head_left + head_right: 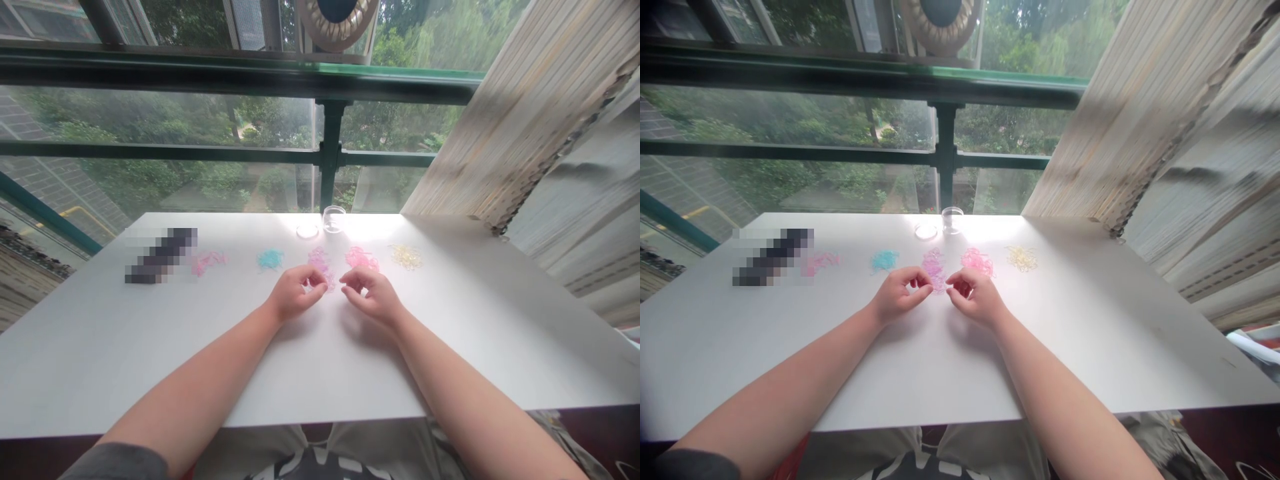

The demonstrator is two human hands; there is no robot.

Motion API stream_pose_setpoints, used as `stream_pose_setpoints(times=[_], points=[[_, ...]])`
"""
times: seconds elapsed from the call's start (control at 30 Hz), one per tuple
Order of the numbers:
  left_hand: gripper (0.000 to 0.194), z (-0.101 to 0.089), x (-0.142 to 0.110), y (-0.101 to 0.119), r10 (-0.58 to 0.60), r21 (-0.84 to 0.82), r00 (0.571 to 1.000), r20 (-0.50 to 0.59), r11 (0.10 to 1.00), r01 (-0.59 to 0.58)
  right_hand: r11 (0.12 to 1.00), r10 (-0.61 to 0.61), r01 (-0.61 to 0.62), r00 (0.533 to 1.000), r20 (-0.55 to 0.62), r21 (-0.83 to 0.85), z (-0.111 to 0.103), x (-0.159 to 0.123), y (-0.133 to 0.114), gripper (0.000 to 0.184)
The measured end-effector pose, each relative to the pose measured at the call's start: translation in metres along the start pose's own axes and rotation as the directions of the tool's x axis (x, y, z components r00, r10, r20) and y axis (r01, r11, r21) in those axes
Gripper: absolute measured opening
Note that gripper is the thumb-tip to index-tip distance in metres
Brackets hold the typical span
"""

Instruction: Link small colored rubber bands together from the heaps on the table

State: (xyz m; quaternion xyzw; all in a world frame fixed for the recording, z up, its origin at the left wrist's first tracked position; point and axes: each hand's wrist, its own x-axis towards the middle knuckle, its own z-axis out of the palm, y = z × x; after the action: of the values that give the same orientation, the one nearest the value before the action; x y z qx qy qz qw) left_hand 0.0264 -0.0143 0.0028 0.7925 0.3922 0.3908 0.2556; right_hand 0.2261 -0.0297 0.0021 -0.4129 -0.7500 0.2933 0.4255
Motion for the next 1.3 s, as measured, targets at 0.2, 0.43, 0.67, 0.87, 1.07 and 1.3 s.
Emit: stream_pose_setpoints(times=[0.2, 0.43, 0.67, 0.87, 1.07, 1.3], points=[[0.008, 0.0034, -0.0012, 0.0047, 0.03, -0.009, 0.998, 0.049, 1.0, -0.029, 1.0, -0.011, 0.011, 1.0, 0.027, -0.006, 0.0057, -0.0013, -0.0018, 0.006], [0.007, 0.003, -0.0014, 0.0046, 0.023, -0.01, 0.998, 0.053, 1.0, -0.023, 1.0, -0.011, 0.011, 1.0, 0.023, -0.005, 0.0028, -0.0001, -0.0024, 0.006], [0.009, 0.0016, -0.0008, 0.0045, 0.021, -0.008, 0.998, 0.059, 1.0, -0.02, 1.0, 0.002, -0.002, 1.0, 0.013, -0.006, 0.002, 0.0004, -0.0019, 0.005], [0.009, 0.0009, -0.0004, 0.0037, 0.01, 0.001, 0.999, 0.042, 1.0, -0.011, 1.0, 0.024, -0.024, 1.0, 0.006, -0.014, 0.0017, -0.0002, -0.0009, 0.005], [0.007, 0.0006, -0.0014, 0.0033, 0.011, -0.003, 0.999, 0.042, 1.0, -0.011, 1.0, 0.016, -0.016, 1.0, 0.015, -0.015, 0.0014, 0.0003, -0.0009, 0.004], [0.015, 0.0019, -0.002, 0.0043, 0.043, 0.003, 0.997, 0.059, 0.999, -0.043, 1.0, 0.011, -0.01, 0.999, 0.031, -0.022, 0.004, -0.0004, -0.0021, 0.006]])
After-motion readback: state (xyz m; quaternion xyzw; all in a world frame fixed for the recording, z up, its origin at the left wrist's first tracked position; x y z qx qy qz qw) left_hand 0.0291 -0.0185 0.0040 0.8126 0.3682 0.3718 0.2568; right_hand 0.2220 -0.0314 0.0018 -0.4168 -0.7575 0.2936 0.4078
